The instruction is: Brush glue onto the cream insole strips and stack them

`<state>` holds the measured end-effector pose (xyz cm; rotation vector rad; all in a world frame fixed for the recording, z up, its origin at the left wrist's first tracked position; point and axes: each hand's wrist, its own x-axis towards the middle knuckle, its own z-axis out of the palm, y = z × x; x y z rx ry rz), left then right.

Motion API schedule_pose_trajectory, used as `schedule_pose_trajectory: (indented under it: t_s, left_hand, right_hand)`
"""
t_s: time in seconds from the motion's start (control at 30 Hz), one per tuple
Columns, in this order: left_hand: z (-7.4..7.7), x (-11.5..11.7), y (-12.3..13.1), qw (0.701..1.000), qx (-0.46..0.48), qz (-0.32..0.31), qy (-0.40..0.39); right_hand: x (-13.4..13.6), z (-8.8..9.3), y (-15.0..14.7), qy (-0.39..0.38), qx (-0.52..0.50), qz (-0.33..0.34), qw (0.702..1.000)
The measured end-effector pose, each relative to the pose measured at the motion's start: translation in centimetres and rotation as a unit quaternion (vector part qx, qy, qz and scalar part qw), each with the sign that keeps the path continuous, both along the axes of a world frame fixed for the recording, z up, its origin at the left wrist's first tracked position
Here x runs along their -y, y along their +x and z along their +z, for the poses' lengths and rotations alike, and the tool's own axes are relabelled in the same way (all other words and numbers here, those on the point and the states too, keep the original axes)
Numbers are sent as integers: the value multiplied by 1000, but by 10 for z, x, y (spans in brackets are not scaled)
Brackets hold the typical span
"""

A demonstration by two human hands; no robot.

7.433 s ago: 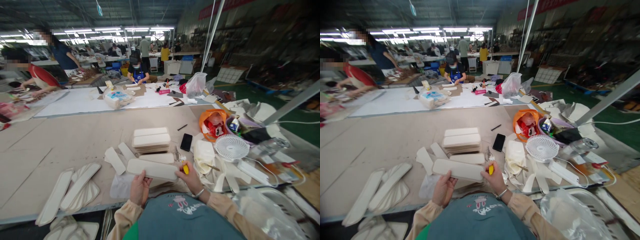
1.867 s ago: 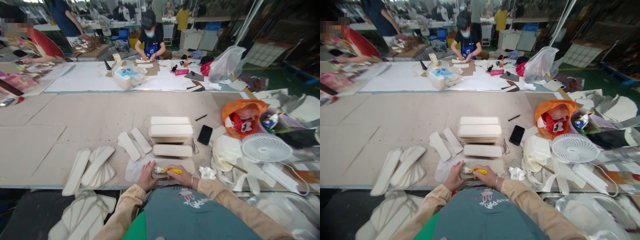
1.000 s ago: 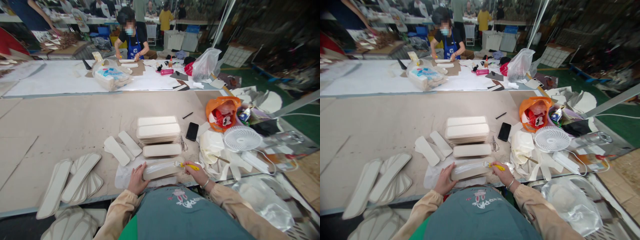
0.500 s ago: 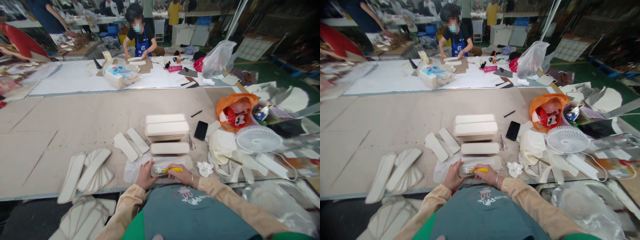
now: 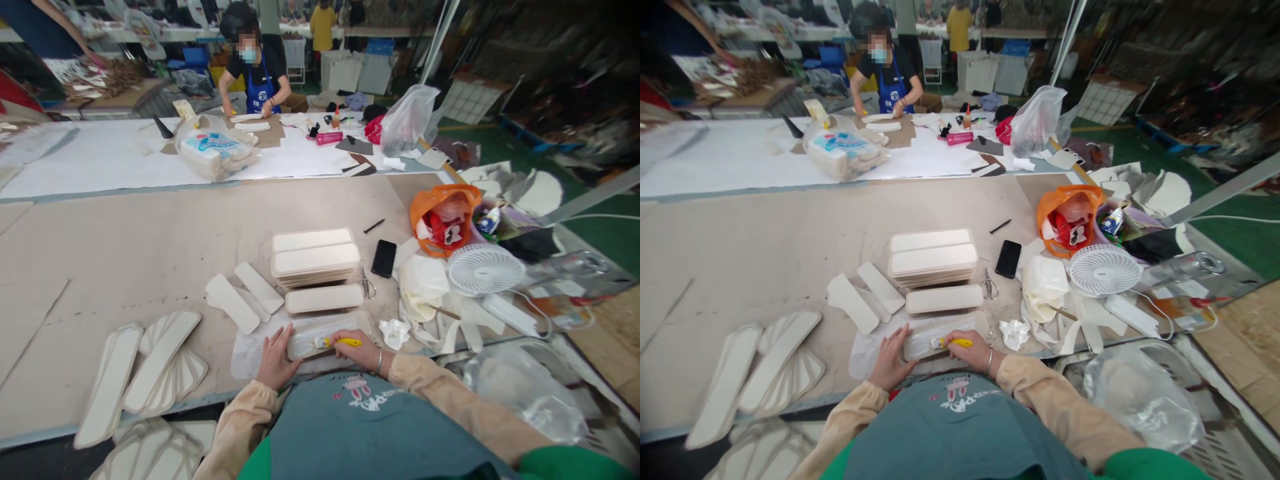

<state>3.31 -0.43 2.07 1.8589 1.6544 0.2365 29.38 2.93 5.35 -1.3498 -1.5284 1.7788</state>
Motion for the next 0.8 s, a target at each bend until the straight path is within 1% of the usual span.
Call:
schedule_pose_trajectory:
  t_s: [0.17,0.3,0.5,0.63,0.73,0.8]
  left_hand:
    - [-5,1,-1,1000,-15,-5,10]
    - [-4,0,1,1000,-29,-4,7]
    - [-3,0,2,999,-42,-8,-2]
    - [-4,1,1,999,-45,-9,2]
    - [-4,1,1,999,-46,-10,4]
    - [-4,1,1,999,-49,-9,4]
  right_hand:
    - [7,3,43,12,25,-67,997]
    - [12,1,74,28,48,-118,991]
    - [13,-1,105,44,76,-174,981]
    - [12,5,108,56,84,-195,976]
    - [10,11,95,47,47,-220,973]
    - [8,12,83,32,18,-218,975]
